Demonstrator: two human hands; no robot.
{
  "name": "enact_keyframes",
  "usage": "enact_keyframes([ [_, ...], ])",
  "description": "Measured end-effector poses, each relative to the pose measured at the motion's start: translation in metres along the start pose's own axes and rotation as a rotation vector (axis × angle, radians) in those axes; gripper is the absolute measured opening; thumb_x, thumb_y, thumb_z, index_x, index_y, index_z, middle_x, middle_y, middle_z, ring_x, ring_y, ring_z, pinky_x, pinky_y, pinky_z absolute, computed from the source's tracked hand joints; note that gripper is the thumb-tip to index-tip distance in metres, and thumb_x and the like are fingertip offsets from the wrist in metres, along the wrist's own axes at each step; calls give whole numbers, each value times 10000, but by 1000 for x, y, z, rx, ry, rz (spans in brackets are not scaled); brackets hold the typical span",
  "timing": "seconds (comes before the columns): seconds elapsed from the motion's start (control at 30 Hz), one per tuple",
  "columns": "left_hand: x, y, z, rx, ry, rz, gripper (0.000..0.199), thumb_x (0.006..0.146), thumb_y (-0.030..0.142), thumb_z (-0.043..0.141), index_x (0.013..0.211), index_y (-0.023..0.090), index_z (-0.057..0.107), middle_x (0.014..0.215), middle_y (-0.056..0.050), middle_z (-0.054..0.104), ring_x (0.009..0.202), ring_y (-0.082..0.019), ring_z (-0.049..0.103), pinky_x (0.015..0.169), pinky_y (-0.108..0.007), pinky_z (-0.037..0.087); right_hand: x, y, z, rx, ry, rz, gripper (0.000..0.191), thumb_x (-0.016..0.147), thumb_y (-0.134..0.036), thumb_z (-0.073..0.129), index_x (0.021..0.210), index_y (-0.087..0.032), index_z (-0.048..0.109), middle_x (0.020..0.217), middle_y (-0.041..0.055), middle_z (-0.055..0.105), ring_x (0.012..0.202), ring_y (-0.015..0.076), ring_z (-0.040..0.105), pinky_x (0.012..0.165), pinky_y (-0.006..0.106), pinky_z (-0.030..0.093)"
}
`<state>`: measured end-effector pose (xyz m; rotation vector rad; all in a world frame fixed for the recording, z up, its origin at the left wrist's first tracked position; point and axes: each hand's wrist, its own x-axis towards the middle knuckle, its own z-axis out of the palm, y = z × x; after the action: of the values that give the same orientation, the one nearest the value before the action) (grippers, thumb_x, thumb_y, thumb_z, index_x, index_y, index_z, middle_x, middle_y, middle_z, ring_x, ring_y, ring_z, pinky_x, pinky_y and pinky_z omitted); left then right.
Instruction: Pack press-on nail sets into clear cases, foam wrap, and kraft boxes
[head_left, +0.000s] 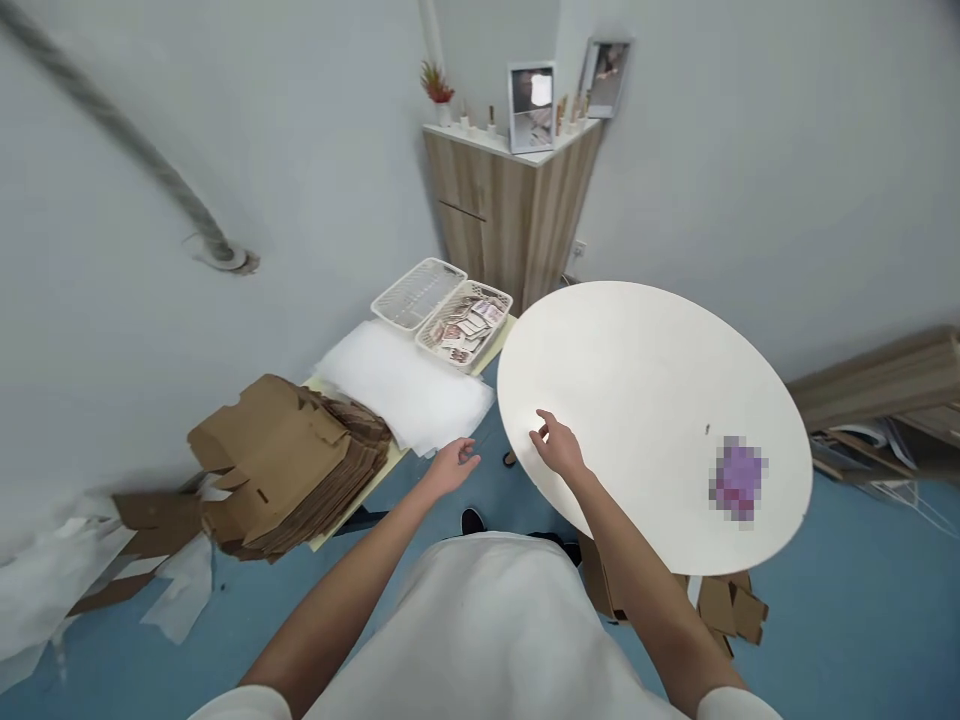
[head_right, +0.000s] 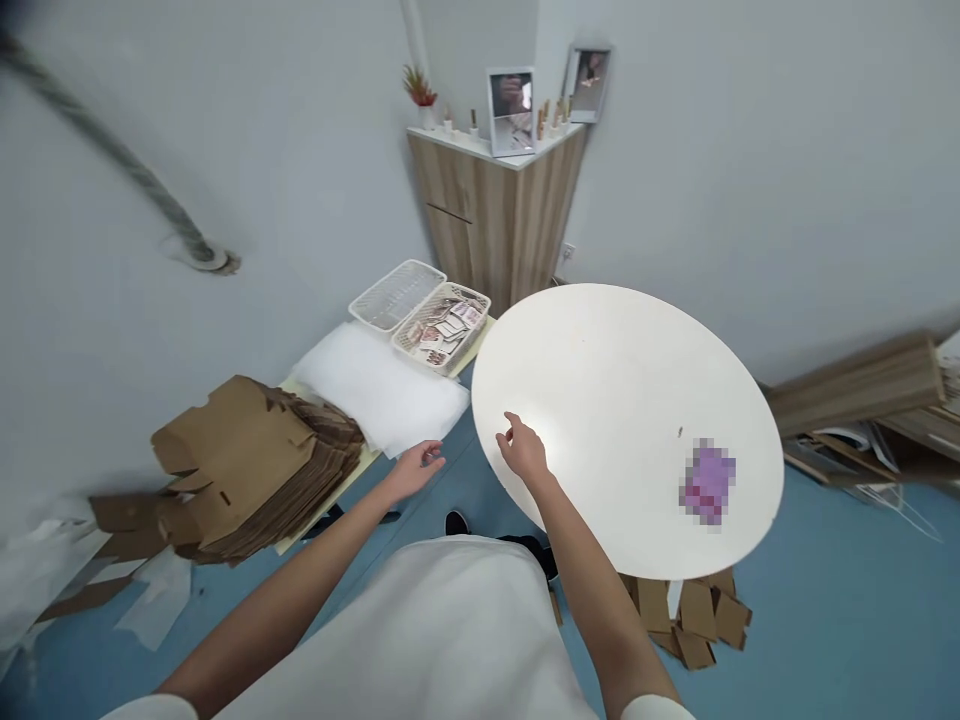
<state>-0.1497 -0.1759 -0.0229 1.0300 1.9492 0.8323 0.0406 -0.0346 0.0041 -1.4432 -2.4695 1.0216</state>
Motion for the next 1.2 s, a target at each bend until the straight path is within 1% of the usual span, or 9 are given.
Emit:
enact_keyframes([
  [0.13,7,-19,-47,-68,55,-39,428,696,401,545,1055,167,546,966,-78,606,779,-173,589,704,-294,469,29,-47,18,-55,-102,-82,412,813,-311,452,1217,-243,419,900,21,633,763,153,589,596,245,413],
  [0.23,19,-25,-70,-107,89,-40,433,699,407,539,1058,163,541,962,-75,603,769,-169,588,675,-283,470,49,-71,24,-86,-146,-127,388,807,-326,456,1185,-240,454,910,19,635,759,154,588,612,250,424],
  [0.43,49,-26,-89,-159,90,-64,418,703,388,548,1065,177,539,982,-64,603,778,-163,591,689,-274,463,100,-89,30,-49,-175,-163,353,790,-330,461,1116,-207,519,873,19,638,718,141,574,670,266,446],
  [0.57,78,-22,-103,-176,71,-71,416,705,381,564,1068,180,543,988,-64,609,787,-163,596,722,-283,462,151,-93,38,16,-83,-169,348,763,-326,478,1069,-180,556,969,50,615,786,151,570,730,287,454],
  [0.7,129,-12,-120,-197,82,-103,399,707,360,578,1051,158,556,1017,-90,609,833,-182,598,757,-306,463,210,-95,43,64,27,-165,360,757,-345,469,1052,-167,573,1057,85,576,903,184,555,794,330,444],
  [0.93,262,25,-131,-335,113,-102,441,694,364,608,1089,179,548,1152,-83,558,1080,-208,498,898,-319,384,311,-93,34,-65,94,-257,382,766,-320,475,1094,-143,559,1224,121,483,1142,243,420,961,388,320],
  [1.0,298,31,-130,-432,113,-135,489,698,321,599,1158,193,497,1147,-77,551,1040,-191,514,855,-305,405,334,-93,33,-136,76,-294,392,766,-311,476,1114,-145,546,1274,118,444,1171,258,381,965,402,300],
  [1.07,328,33,-129,-510,82,-189,526,699,256,573,1207,197,447,1089,-69,570,910,-167,562,780,-290,431,352,-93,32,-210,49,-317,397,769,-296,471,1134,-153,530,1311,113,410,1181,273,358,955,423,288],
  [1.2,370,29,-124,-582,48,-221,530,675,167,528,1197,183,441,1025,-47,572,818,-142,556,723,-270,425,375,-96,31,-328,-13,-332,388,781,-274,455,1151,-169,504,1351,104,367,1178,300,328,919,458,273],
])
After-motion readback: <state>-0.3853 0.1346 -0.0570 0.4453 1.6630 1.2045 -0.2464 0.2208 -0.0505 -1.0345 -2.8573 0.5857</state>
